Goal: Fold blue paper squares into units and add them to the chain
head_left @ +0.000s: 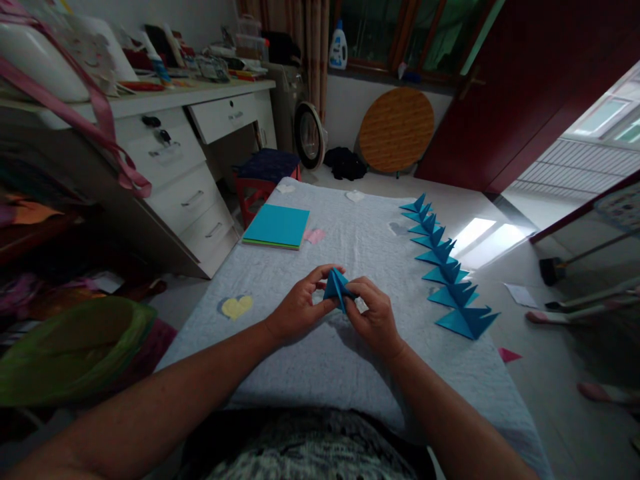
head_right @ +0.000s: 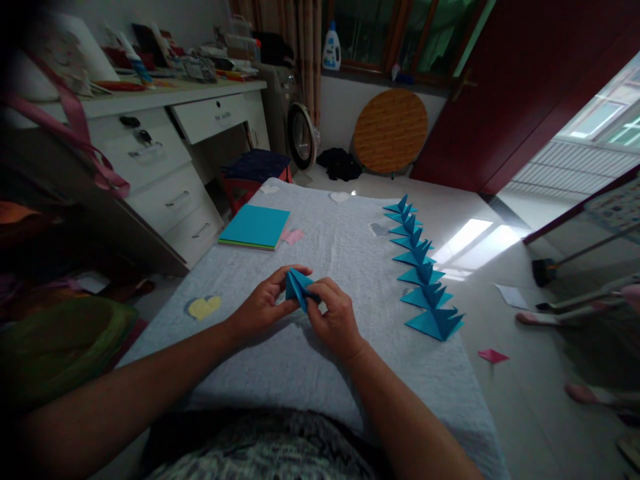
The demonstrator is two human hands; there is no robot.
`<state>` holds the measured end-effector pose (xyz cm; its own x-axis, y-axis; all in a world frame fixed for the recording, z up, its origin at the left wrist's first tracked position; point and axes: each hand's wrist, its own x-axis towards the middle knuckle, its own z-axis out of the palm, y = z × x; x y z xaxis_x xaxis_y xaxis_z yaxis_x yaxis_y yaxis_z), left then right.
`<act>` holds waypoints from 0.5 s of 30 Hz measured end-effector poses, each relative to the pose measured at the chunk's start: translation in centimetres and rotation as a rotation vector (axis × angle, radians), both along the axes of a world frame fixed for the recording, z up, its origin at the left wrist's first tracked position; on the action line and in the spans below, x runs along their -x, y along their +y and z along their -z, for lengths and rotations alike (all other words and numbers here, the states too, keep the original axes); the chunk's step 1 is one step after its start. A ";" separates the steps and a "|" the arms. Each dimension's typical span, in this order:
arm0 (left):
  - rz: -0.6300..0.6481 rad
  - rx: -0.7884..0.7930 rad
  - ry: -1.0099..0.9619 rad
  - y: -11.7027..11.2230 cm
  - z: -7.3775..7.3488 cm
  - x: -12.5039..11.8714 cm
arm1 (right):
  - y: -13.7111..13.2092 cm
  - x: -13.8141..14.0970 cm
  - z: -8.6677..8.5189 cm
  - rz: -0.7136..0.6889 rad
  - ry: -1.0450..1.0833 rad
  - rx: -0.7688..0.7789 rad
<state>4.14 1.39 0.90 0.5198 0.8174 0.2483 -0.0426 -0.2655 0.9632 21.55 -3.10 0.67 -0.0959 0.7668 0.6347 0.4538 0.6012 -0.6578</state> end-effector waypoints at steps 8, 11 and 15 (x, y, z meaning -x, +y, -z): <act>0.120 0.178 -0.105 0.5 0.8 0.1 | -0.5 -0.4 -0.9 -0.117 0.067 0.211; 0.124 0.201 -0.130 0.5 0.9 0.0 | -0.5 -0.2 -1.0 -0.142 0.083 0.241; 0.170 0.287 -0.157 0.3 0.8 -0.1 | -0.3 0.0 -0.6 -0.136 0.098 0.280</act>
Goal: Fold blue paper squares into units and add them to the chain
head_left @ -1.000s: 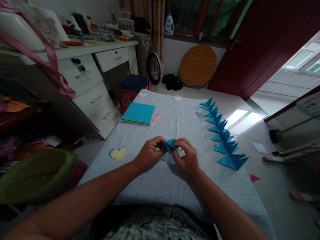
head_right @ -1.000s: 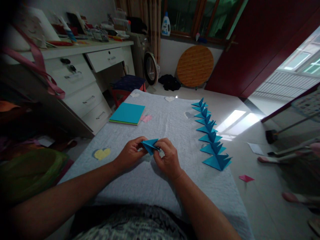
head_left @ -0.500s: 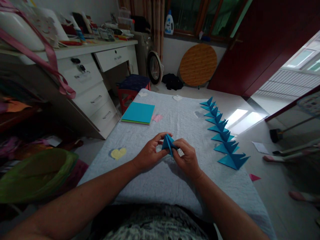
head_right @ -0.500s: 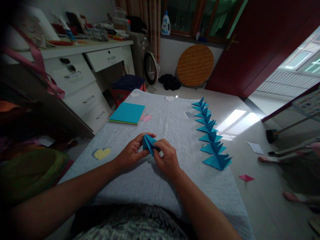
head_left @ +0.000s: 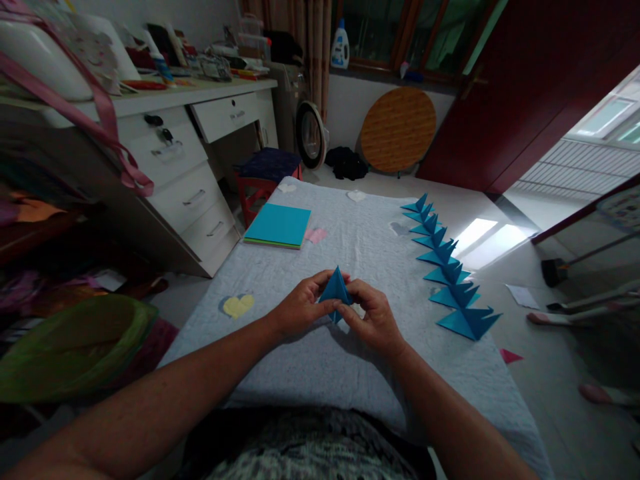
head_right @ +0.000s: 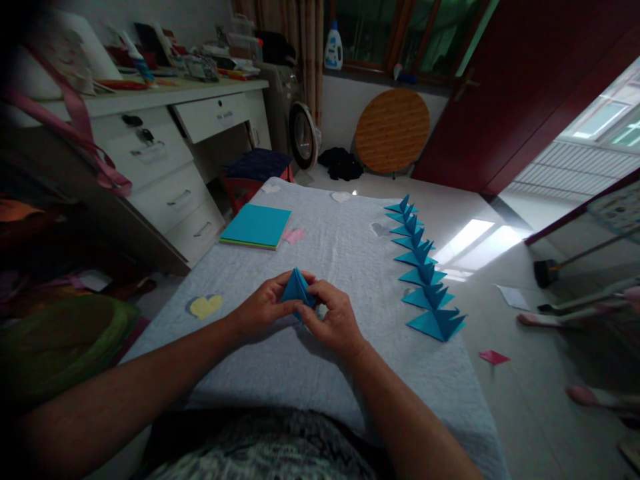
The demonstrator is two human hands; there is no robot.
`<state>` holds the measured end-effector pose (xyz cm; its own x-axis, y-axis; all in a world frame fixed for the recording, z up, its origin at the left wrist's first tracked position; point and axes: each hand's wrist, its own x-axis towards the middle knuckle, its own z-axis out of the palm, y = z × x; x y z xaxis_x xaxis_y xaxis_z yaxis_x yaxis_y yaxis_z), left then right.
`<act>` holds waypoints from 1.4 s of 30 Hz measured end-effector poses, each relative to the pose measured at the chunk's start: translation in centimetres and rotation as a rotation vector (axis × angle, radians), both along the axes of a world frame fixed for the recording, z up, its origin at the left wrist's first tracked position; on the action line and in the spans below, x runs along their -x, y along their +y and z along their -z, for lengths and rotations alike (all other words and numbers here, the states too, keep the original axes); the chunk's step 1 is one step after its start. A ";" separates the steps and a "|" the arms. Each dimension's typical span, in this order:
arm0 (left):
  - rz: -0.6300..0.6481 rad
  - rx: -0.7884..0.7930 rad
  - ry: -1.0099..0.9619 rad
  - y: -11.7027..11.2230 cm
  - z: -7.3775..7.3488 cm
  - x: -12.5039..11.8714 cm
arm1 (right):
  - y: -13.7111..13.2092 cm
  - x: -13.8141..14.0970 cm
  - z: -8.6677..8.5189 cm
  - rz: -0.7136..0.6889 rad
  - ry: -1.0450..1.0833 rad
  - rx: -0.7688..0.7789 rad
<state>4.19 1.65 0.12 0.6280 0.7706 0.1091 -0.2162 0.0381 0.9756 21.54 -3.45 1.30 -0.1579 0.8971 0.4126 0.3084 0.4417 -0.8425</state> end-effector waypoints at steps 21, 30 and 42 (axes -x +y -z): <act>-0.082 0.048 0.056 0.3 -0.6 0.0 | 0.4 -0.2 1.0 -0.002 0.218 0.262; -0.044 -0.056 0.087 -0.4 -0.6 -0.3 | 0.5 0.1 0.8 0.061 0.195 0.265; -0.033 0.000 0.090 -0.1 -0.2 -0.5 | 0.5 0.0 1.0 0.102 0.202 0.220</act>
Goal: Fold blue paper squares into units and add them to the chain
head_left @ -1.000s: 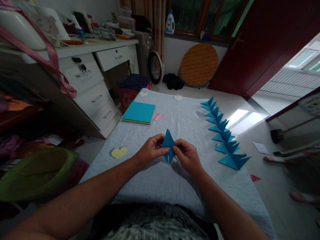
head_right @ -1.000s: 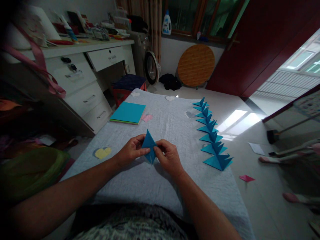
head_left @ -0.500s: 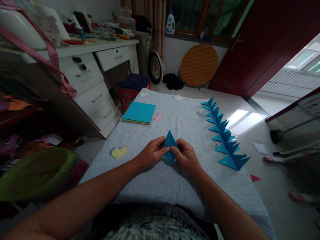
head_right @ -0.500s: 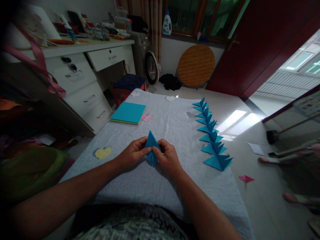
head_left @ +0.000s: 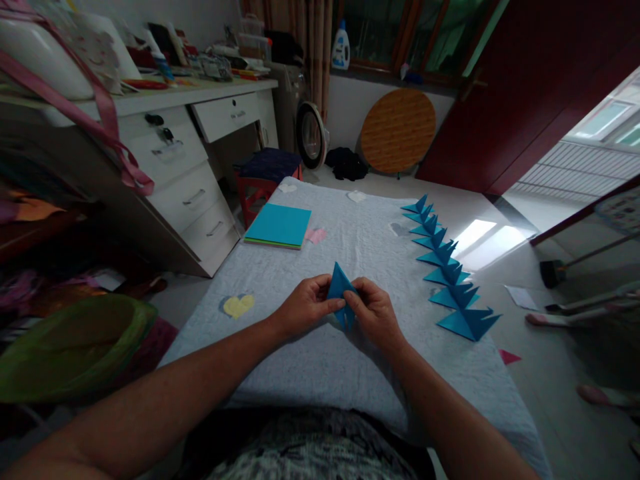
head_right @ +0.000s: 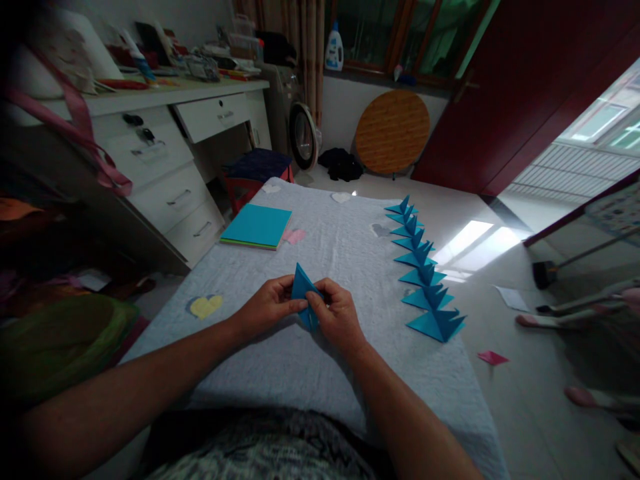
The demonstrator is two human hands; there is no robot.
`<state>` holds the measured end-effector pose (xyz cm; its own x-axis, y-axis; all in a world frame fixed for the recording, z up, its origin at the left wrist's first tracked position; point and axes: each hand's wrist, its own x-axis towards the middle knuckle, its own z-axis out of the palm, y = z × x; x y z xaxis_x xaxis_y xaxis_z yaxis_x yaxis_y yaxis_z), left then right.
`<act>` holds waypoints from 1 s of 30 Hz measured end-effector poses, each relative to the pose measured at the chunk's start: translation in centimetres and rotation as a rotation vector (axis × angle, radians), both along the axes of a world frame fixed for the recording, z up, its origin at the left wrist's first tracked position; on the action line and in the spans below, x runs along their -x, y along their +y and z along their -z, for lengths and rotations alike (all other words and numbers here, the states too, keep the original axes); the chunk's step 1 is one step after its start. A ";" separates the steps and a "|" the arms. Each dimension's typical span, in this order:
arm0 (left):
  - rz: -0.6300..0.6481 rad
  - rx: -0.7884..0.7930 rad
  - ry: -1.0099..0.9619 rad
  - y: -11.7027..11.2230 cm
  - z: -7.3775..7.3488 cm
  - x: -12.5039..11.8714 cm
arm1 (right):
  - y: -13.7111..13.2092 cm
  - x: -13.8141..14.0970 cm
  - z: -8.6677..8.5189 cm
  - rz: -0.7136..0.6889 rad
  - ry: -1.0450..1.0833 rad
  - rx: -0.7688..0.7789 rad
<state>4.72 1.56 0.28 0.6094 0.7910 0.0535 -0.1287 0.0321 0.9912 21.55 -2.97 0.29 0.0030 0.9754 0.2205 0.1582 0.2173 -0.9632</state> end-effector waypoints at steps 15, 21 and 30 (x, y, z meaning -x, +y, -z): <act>-0.389 -0.853 0.284 -0.6 -0.6 0.8 | 0.4 0.2 0.6 0.017 0.087 -0.142; -0.439 -1.023 0.241 -0.3 -0.4 1.0 | 0.3 -0.2 0.0 -0.020 0.029 -0.224; -0.398 -1.119 0.242 -0.2 -0.8 1.2 | 0.1 -0.3 -0.8 -0.079 -0.052 -0.263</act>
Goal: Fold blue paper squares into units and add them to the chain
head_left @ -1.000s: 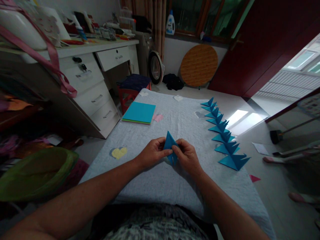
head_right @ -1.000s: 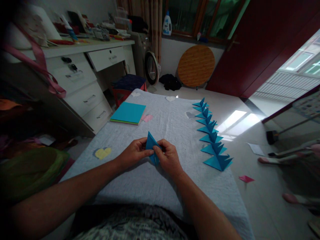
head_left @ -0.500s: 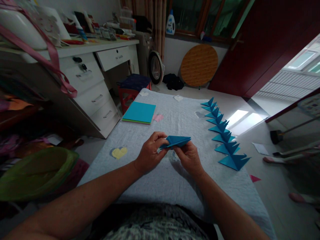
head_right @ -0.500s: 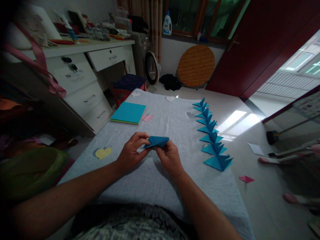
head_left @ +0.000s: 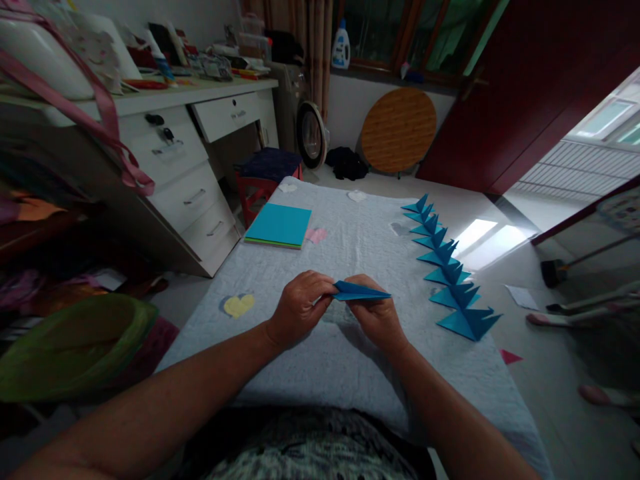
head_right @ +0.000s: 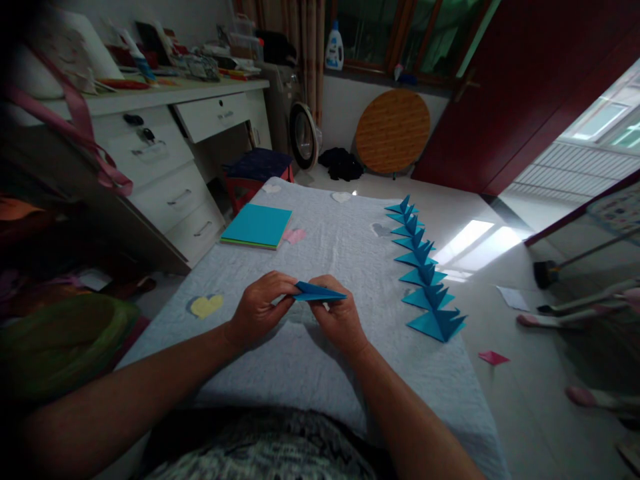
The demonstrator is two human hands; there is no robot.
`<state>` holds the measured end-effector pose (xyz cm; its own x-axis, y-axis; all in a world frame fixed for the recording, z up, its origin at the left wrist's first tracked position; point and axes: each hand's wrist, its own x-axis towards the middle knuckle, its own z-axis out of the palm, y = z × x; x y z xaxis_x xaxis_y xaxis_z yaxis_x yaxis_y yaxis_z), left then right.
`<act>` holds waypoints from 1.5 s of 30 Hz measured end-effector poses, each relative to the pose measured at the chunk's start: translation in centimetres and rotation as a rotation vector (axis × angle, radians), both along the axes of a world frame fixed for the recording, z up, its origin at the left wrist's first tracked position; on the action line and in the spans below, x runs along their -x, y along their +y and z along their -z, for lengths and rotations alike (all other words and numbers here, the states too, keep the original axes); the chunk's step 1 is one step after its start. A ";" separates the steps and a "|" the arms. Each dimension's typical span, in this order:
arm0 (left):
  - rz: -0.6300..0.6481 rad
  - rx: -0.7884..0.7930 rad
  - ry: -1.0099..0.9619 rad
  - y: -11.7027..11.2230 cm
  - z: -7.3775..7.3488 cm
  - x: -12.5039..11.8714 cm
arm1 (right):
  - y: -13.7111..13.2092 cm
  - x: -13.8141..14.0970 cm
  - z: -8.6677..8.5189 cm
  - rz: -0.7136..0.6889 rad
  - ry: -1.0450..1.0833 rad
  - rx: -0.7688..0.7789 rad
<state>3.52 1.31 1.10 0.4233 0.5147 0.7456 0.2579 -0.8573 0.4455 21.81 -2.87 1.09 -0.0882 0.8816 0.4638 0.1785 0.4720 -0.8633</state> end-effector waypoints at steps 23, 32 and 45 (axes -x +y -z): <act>0.035 0.514 0.014 0.1 -0.1 -0.3 | 0.4 -0.8 1.6 0.124 0.454 0.319; -0.019 0.670 0.026 -0.1 -0.2 -0.3 | 0.5 -0.7 1.3 0.165 0.483 0.321; 0.108 0.807 -0.099 0.3 0.1 -0.7 | 0.2 0.3 0.7 0.059 0.163 0.328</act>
